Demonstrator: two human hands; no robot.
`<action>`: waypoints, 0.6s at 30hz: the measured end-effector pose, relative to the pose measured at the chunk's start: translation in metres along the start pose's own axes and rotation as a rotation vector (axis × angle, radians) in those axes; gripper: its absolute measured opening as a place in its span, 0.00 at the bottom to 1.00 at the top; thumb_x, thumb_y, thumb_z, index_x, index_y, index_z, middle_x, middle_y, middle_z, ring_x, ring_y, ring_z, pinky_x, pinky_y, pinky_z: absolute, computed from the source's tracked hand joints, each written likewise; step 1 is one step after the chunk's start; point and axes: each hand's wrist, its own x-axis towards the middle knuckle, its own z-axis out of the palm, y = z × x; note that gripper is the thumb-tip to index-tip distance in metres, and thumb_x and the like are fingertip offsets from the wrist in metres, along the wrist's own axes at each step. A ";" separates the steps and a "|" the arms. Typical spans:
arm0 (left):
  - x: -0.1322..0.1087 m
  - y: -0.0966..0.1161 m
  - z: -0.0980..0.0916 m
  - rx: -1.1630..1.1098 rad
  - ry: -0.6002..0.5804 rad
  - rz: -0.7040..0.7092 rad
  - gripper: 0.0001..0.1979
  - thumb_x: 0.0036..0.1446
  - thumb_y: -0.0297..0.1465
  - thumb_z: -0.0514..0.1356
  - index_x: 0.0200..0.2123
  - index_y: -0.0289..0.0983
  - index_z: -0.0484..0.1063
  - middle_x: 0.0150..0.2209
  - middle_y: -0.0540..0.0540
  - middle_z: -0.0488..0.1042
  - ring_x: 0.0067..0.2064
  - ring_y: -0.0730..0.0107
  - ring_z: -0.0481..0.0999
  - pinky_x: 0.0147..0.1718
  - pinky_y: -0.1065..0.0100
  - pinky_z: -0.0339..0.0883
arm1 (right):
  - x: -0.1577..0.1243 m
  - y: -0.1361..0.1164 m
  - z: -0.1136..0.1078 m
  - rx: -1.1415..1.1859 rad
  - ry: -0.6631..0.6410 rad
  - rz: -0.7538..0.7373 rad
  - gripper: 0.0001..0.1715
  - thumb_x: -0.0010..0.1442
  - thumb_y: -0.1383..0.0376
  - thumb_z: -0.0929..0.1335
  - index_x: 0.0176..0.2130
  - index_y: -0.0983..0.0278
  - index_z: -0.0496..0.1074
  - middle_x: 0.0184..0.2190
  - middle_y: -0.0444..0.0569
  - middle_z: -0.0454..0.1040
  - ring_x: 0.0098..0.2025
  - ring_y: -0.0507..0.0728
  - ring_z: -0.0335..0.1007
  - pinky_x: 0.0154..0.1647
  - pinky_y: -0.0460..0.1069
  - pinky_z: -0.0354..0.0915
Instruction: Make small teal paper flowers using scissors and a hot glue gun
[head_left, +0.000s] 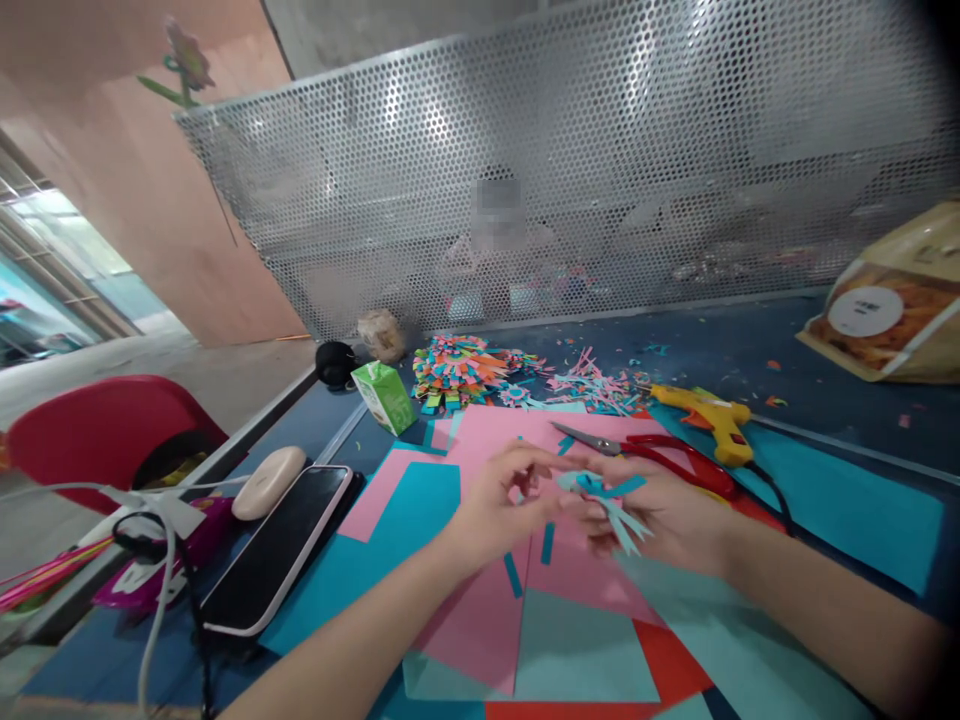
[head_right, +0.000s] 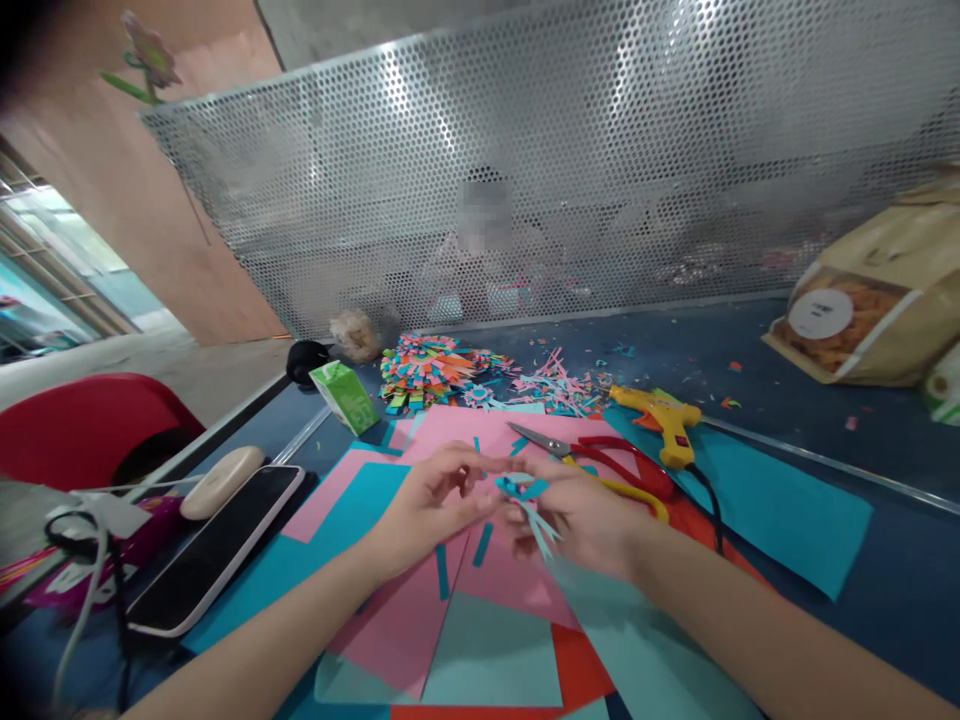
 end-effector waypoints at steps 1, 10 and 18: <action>-0.001 0.000 0.002 0.010 -0.021 0.006 0.11 0.47 0.33 0.64 0.34 0.33 0.75 0.30 0.46 0.66 0.30 0.75 0.64 0.30 0.71 0.60 | 0.001 0.002 0.001 -0.008 -0.006 0.021 0.21 0.44 0.71 0.70 0.40 0.61 0.65 0.21 0.39 0.62 0.21 0.47 0.56 0.24 0.45 0.57; -0.001 -0.005 0.008 -0.103 0.026 -0.101 0.09 0.44 0.34 0.65 0.25 0.33 0.73 0.28 0.47 0.67 0.29 0.75 0.65 0.29 0.71 0.59 | 0.002 0.001 -0.005 -0.377 0.086 -0.037 0.20 0.45 0.63 0.69 0.41 0.60 0.65 0.23 0.42 0.66 0.24 0.51 0.61 0.27 0.49 0.60; 0.004 -0.009 0.001 -0.228 0.225 -0.349 0.15 0.40 0.40 0.66 0.23 0.34 0.69 0.20 0.54 0.65 0.22 0.80 0.59 0.22 0.75 0.52 | -0.017 -0.055 -0.060 -1.809 1.309 -0.305 0.24 0.59 0.51 0.56 0.36 0.66 0.67 0.27 0.61 0.72 0.29 0.67 0.69 0.27 0.57 0.58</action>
